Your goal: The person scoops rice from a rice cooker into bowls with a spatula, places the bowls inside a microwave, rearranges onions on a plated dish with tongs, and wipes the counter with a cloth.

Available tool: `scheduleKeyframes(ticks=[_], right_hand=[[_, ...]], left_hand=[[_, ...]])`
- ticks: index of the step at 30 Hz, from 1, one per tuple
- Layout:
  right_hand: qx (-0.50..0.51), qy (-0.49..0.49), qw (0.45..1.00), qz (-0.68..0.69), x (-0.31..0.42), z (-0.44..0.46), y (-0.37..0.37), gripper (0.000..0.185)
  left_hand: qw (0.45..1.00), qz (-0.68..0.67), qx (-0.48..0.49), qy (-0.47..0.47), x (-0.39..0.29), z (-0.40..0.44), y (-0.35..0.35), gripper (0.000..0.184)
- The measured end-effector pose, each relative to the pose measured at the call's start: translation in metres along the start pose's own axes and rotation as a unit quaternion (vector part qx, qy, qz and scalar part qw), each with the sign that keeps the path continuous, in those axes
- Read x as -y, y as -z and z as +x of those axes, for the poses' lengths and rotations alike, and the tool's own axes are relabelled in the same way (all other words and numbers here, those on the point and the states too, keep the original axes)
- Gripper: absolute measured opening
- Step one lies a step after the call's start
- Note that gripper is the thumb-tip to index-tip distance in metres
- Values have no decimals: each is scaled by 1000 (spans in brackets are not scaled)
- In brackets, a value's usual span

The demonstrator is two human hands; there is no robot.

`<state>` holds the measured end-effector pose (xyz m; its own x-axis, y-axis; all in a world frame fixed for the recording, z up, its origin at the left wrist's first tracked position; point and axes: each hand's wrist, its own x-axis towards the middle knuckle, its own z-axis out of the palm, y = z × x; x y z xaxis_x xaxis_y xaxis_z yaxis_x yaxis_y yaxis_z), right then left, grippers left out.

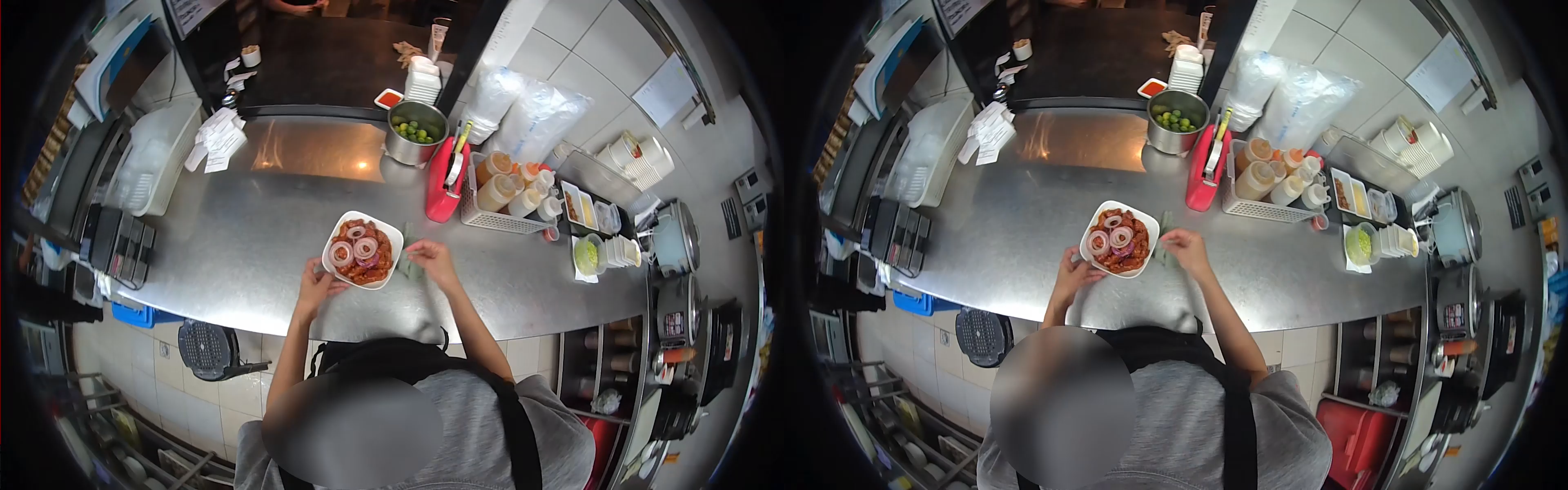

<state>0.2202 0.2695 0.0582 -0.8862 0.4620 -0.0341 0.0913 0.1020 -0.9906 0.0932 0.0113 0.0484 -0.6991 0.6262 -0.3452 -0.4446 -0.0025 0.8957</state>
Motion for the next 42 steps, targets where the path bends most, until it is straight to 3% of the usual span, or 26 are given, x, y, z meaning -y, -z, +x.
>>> scheduleKeyframes(ticks=[3, 6, 8, 11, 13, 15, 21, 24, 27, 29, 32, 34, 36, 38, 40, 42], right_hand=[[124, -90, 988, -4, 3, -12, 1, 15], [-18, -9, 988, -154, -5, -14, 29, 15], [-71, -31, 951, -298, 35, -8, 44, 16], [-147, 25, 958, -244, 49, 25, 35, 16], [-81, 98, 971, -201, 40, 51, 16, 17], [-33, 129, 952, -274, 41, 62, -13, 14], [-37, 130, 880, -455, 28, 72, -48, 17], [-46, 128, 883, -450, 32, 72, -49, 15], [-72, 114, 930, -342, 28, 75, -22, 15], [-109, 60, 903, -412, 43, 70, 6, 15], [-114, 37, 866, -486, 54, 75, 15, 15], [-99, 53, 868, -484, 55, 84, 7, 15], [-84, 77, 890, -441, 44, 98, -10, 16], [1, 35, 947, -318, 25, 114, -13, 15], [73, -18, 976, -203, 10, 114, -1, 15], [134, -65, 983, -103, 10, 109, 19, 13]], left_hand=[[1000, -13, -5, -14, 10, -12, -16, 34], [999, -47, 23, 13, 3, -19, -19, 34], [998, -51, 16, 34, 6, -16, -14, 32], [994, -34, 54, 90, -11, -9, -6, 33], [993, -40, 67, 89, -10, -4, -5, 34], [992, -43, 78, 86, -6, -1, -2, 34], [992, -47, 87, 76, 5, 5, 2, 35], [993, -48, 84, 73, 7, 5, 1, 35], [993, -16, 100, 58, 5, 3, 3, 33], [990, 41, 127, 41, -8, -5, 9, 27], [910, 367, 138, -133, -19, 35, 43, 13], [809, 549, -24, -209, -79, 43, 6, 11], [728, 577, -15, -371, -95, 79, -22, 17], [670, 611, 59, -417, -89, 115, -48, 18], [614, 688, 158, -352, -86, 132, -71, 16], [597, 718, 189, -305, -83, 139, -87, 17]])
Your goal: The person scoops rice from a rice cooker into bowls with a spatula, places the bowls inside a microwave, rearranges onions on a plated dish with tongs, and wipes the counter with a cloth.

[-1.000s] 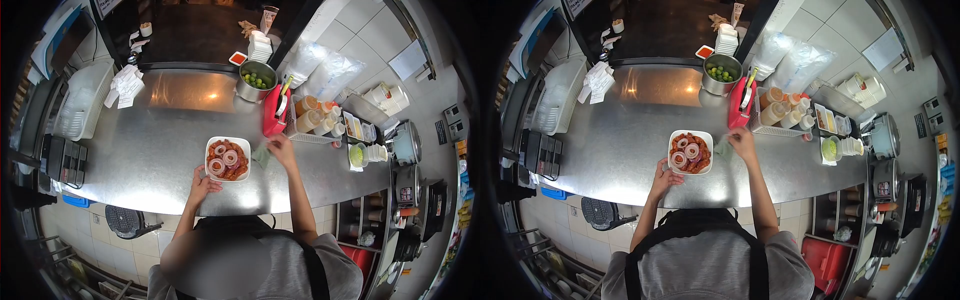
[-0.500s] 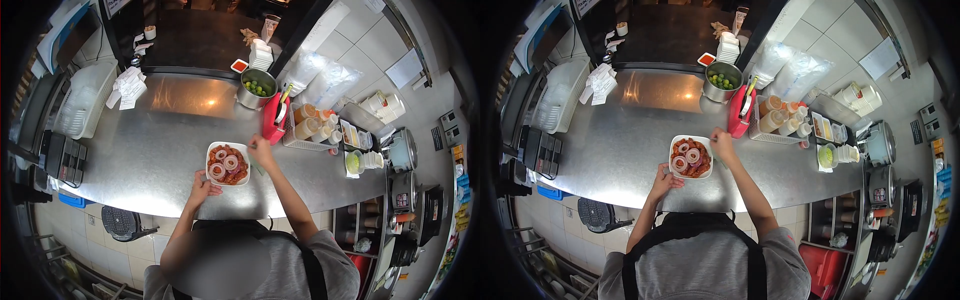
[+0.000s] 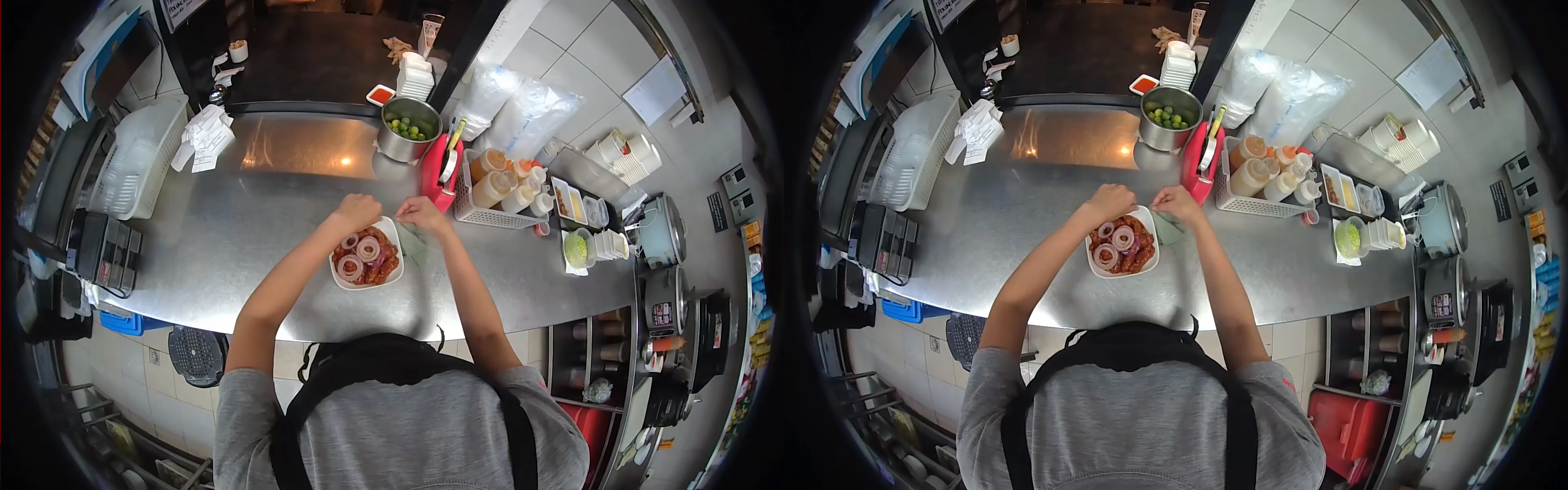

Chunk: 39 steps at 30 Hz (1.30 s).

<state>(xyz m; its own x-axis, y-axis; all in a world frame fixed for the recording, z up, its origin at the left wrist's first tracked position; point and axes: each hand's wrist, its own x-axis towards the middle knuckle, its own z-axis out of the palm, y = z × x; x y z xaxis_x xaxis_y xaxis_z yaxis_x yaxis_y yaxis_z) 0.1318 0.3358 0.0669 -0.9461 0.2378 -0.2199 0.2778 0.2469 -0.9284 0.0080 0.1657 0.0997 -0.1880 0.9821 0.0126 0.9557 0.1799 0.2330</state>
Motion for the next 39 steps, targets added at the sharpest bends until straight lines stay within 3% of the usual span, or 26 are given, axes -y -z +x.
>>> scheduleKeyframes(ticks=[3, 7, 10, 16, 19, 22, 25, 28, 32, 34, 36, 38, 39], right_hand=[[-47, -88, 991, 94, 5, -19, 2, 11], [-30, -44, 995, 90, 0, -42, -21, 11], [-36, -44, 994, 93, -5, -63, -28, 11], [-148, 10, 988, -48, 4, -57, -38, 16], [-193, 83, 933, -293, 19, -53, -53, 19], [-211, 79, 903, -365, 23, -52, -64, 21], [-139, 127, 926, -326, 17, -46, -49, 20], [-50, 73, 969, -230, 19, -52, -20, 21], [16, 25, 985, -169, 6, -92, 34, 22], [3, -100, 979, -177, 23, -120, 33, 23], [-96, -43, 913, -394, -25, -119, 14, 27], [-120, -134, 899, -399, -20, -123, -6, 18], [-153, -97, 895, -407, -51, -116, -12, 16]], left_hand=[[998, 51, 38, -3, -5, 4, 3, 19], [998, 57, 15, 25, 5, -2, -5, 20], [996, 45, -67, 46, 23, -24, -13, 23], [987, -18, -71, 143, 22, -59, -15, 24], [984, -21, -76, 157, 22, -61, -20, 24], [982, -27, -74, 170, 21, -61, -20, 24], [981, -21, -64, 182, 19, -63, -18, 23], [979, -21, -66, 193, 15, -64, -16, 24], [971, -50, -94, 214, 17, -77, -18, 25], [969, -84, -90, 217, 17, -81, -18, 25], [967, -115, -85, 211, 19, -88, -16, 24], [957, -189, -94, 200, 31, -90, -31, 25], [955, -194, -126, 185, 34, -91, -43, 26]])
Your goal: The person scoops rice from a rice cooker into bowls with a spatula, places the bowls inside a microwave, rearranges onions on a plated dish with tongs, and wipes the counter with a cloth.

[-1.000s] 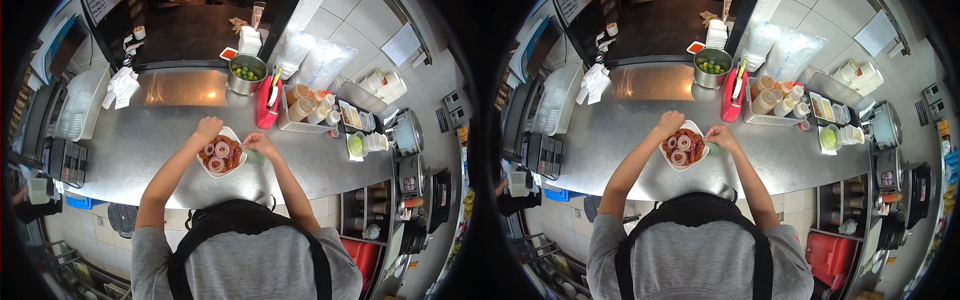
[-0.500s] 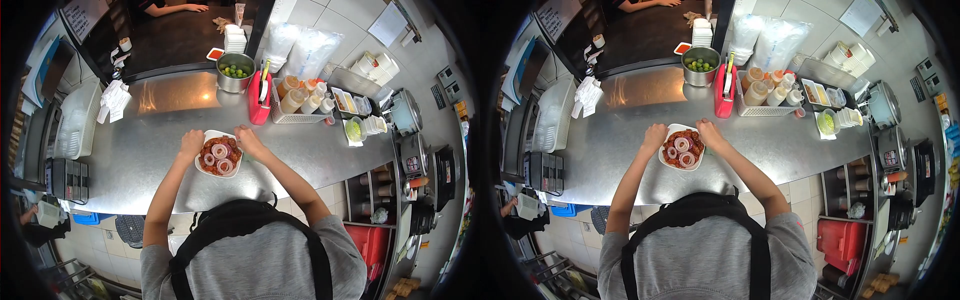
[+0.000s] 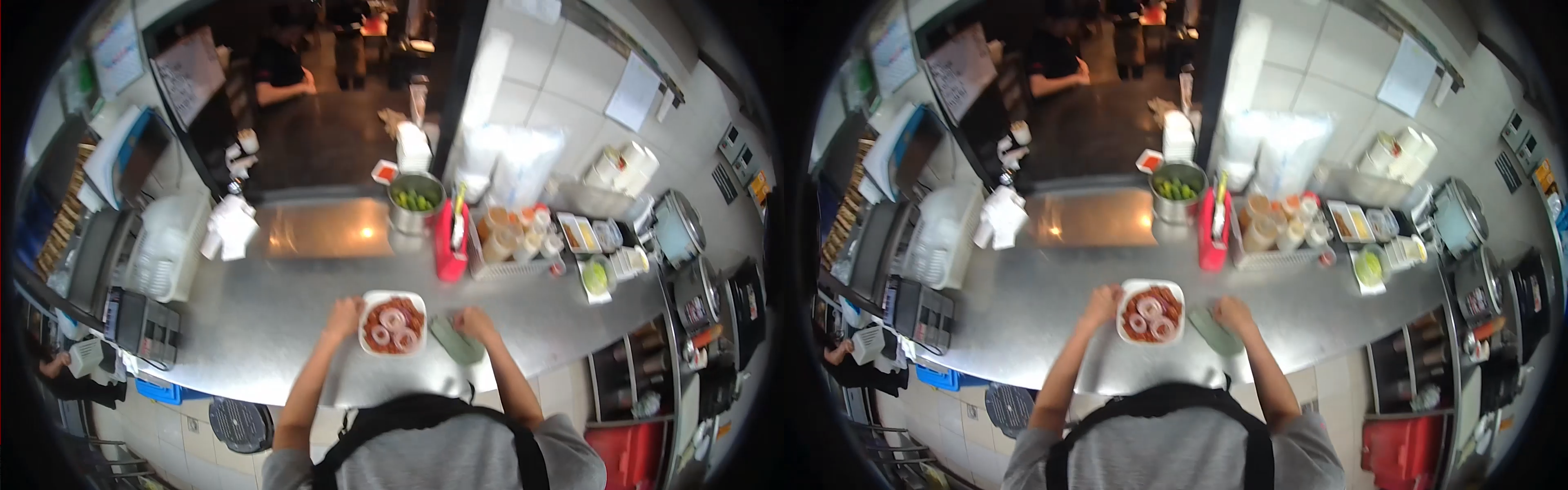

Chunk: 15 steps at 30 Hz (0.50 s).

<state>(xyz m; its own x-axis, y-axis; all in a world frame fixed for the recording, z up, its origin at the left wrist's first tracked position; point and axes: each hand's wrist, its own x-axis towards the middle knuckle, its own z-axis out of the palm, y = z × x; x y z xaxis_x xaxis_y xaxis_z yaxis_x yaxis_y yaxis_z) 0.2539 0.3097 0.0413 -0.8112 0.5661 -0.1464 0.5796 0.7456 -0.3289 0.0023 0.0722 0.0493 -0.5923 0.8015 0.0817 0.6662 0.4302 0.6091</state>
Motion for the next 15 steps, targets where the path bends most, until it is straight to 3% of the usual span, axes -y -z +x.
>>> scheduleKeyframes(ticks=[2, 4, 5, 7, 8, 9, 11, 13, 15], right_hand=[[-81, 73, 988, 112, 23, -8, 18, 13], [-136, 38, 968, 207, 36, 6, 2, 12], [-163, 13, 954, 253, 37, 10, -6, 12], [-142, 60, 945, 290, 47, 3, -28, 13], [-138, 81, 939, 306, 53, 8, -31, 13], [-110, 82, 944, 300, 55, 16, -26, 13], [-49, 36, 950, 306, 54, -6, -25, 13], [-106, -70, 934, 335, 53, -22, -13, 13], [-269, -68, 955, 105, 45, -33, -7, 12]], left_hand=[[999, -28, 20, 29, 7, -3, -10, 28], [995, -82, 35, 49, -2, -10, -2, 30], [982, -146, 48, 109, -12, -15, 5, 33], [949, -257, 76, 163, -29, -26, 24, 36], [954, -264, 49, 130, -13, -32, 8, 37], [957, -271, 30, 95, 3, -33, -7, 38], [900, -394, 65, 176, -14, -45, 8, 39], [851, -493, 41, 175, -21, -59, 7, 36], [832, -529, 9, 168, -15, -71, -5, 31]])
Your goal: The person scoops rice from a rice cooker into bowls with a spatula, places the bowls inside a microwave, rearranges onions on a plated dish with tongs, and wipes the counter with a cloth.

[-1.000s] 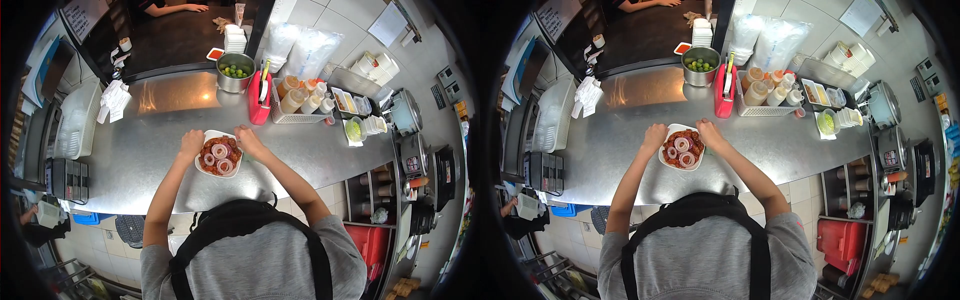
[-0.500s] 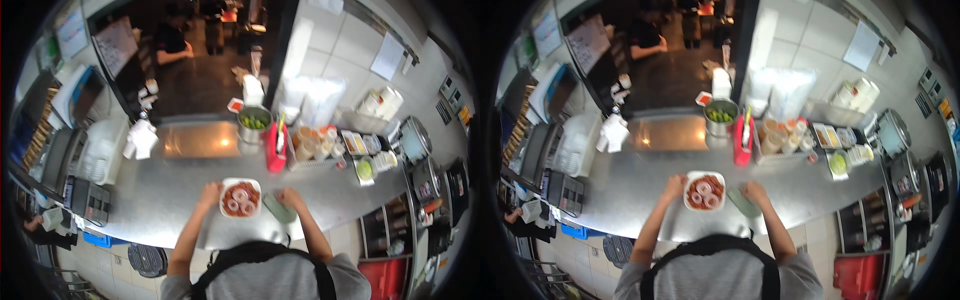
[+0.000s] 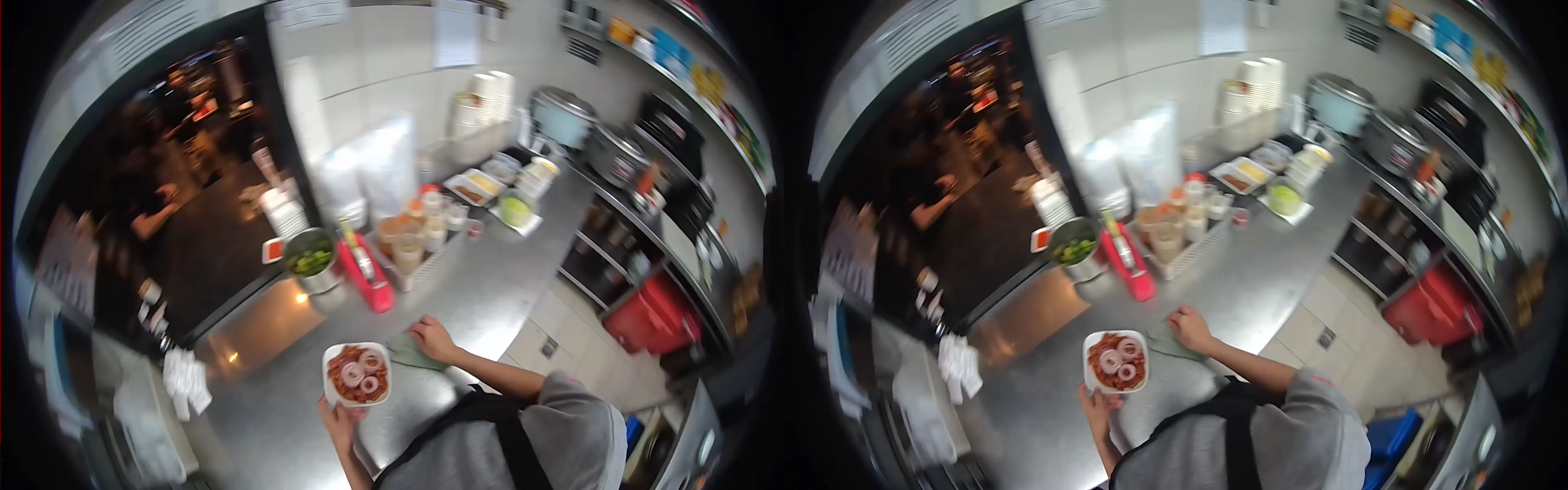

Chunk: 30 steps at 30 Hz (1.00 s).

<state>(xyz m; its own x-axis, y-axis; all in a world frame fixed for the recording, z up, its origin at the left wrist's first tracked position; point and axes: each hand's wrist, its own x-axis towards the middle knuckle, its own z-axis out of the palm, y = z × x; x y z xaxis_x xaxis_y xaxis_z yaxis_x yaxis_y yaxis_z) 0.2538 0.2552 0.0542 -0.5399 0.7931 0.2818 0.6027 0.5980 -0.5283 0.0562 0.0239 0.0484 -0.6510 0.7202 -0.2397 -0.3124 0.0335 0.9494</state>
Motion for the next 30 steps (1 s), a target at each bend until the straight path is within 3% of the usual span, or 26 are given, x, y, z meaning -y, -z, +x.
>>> scheduleKeyframes(ticks=[3, 8, 11, 12, 14, 15, 17, 19, 21, 23, 24, 25, 26, 27, 28, 29, 30], right_hand=[[71, 41, 993, -87, 14, 3, 40, 15], [185, 90, 979, 3, -21, 3, 7, 17], [204, 94, 973, 49, -45, 14, 23, 12], [216, 109, 967, 79, -62, 18, 27, 13], [235, 150, 947, 158, -99, 40, 54, 20], [228, 130, 952, 158, -113, 55, 86, 21], [218, 91, 959, 154, -143, 94, 171, 23], [105, 109, 975, 160, -196, 134, 236, 22], [17, 18, 977, 213, -252, 176, 286, 21], [-37, 2, 963, 268, -330, 222, 318, 25], [-44, -23, 964, 260, -369, 246, 333, 24], [-102, -11, 954, 282, -407, 269, 342, 25], [-146, -22, 974, 174, -469, 300, 344, 25], [-126, -8, 978, 167, -510, 326, 358, 26], [-139, 16, 957, 256, -562, 355, 356, 25], [-143, -46, 987, 54, -579, 372, 377, 24], [-157, -66, 982, -82, -605, 390, 388, 23]], left_hand=[[988, 150, -15, -15, 6, 0, 24, 25], [922, 341, -102, -152, -42, -22, -14, 13], [911, 356, -22, -207, -46, -20, -79, 12], [901, 409, 9, -144, -56, -23, -114, 20], [808, 556, 56, -185, -37, -10, -167, 30], [752, 623, 77, -198, -26, -4, -192, 35], [724, 676, 43, -133, -5, 10, -233, 39], [690, 720, 14, -64, 16, 26, -269, 44], [700, 709, 7, -91, 26, 42, -297, 37], [689, 713, 12, -128, 57, 45, -311, 34], [676, 725, 12, -134, 53, 42, -334, 16], [673, 728, 14, -133, 54, 42, -352, 12], [674, 727, 6, -129, 58, 45, -367, 9], [676, 727, -6, -122, 62, 48, -380, 7], [673, 733, -21, -92, 63, 50, -392, 7], [672, 737, -34, -62, 63, 55, -403, 8], [670, 741, -44, -34, 60, 59, -410, 10]])
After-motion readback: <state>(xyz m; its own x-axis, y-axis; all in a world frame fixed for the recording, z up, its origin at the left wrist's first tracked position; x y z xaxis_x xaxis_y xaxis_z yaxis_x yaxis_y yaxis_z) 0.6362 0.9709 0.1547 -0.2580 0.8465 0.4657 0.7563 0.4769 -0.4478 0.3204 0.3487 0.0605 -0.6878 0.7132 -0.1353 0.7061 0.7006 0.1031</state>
